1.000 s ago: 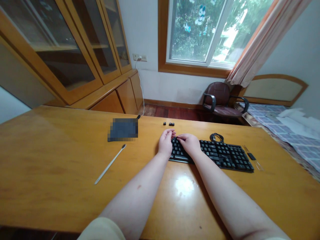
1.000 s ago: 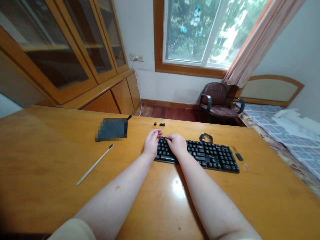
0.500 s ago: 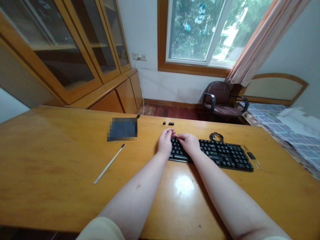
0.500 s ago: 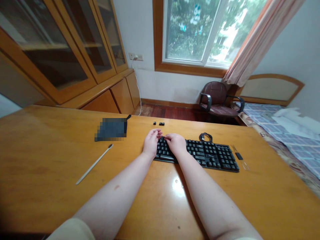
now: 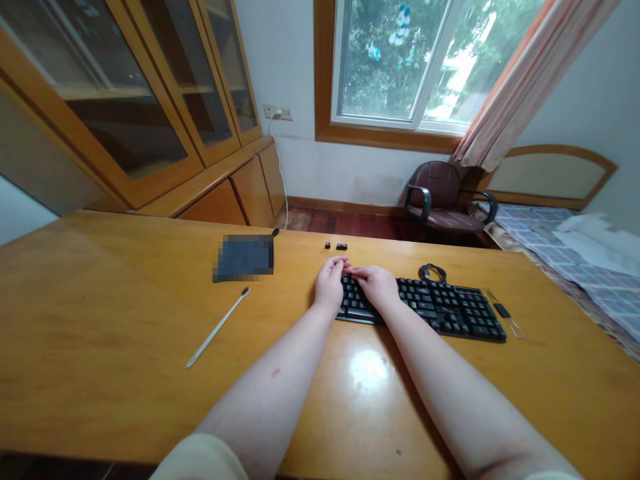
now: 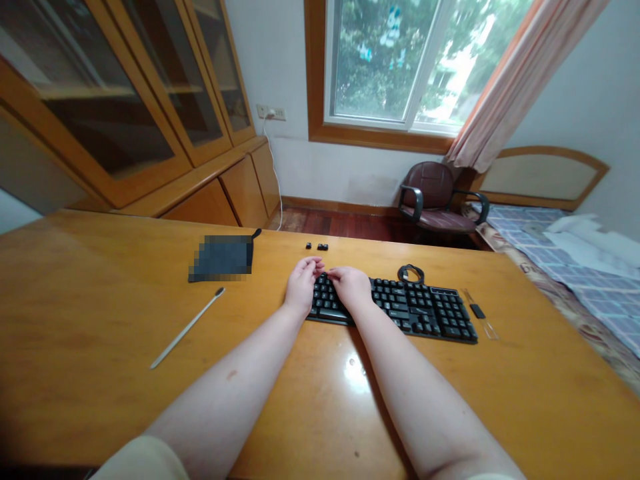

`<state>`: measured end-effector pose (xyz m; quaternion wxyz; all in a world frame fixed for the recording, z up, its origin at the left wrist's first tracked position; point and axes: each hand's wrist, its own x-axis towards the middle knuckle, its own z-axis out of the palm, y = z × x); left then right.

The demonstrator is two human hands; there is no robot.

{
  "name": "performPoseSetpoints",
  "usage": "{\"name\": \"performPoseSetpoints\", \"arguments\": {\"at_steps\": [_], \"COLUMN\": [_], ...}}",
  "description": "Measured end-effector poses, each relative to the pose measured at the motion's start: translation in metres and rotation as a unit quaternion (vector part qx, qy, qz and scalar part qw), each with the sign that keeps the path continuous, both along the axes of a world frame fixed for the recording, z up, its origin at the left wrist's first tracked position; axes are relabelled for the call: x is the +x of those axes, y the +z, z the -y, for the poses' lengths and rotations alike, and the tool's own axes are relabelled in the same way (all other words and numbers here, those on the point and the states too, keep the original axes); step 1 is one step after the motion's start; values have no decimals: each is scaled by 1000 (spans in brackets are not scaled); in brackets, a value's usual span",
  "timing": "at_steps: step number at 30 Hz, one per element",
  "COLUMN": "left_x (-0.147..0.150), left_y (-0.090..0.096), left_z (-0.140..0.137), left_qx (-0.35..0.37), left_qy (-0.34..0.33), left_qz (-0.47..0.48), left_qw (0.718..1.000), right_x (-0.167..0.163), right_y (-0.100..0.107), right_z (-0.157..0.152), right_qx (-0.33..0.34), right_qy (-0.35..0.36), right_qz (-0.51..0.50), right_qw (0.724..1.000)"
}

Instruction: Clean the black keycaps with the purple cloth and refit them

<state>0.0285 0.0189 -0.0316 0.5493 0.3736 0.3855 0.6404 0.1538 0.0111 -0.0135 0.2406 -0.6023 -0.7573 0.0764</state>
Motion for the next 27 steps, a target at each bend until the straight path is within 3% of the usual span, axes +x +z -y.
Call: {"name": "performPoseSetpoints", "arguments": {"at_steps": [20, 27], "left_x": [-1, -3], "left_y": [2, 11], "left_z": [1, 2], "left_qx": [-7, -34], "left_qy": [0, 22], "left_qz": [40, 172], "left_qw": [999, 984], "right_x": [-7, -6], "right_y": [9, 9], "right_z": [11, 10], "right_qx": [15, 44], "right_qy": [-22, -10], "right_qz": [56, 5], "right_qw": [998, 999]}}
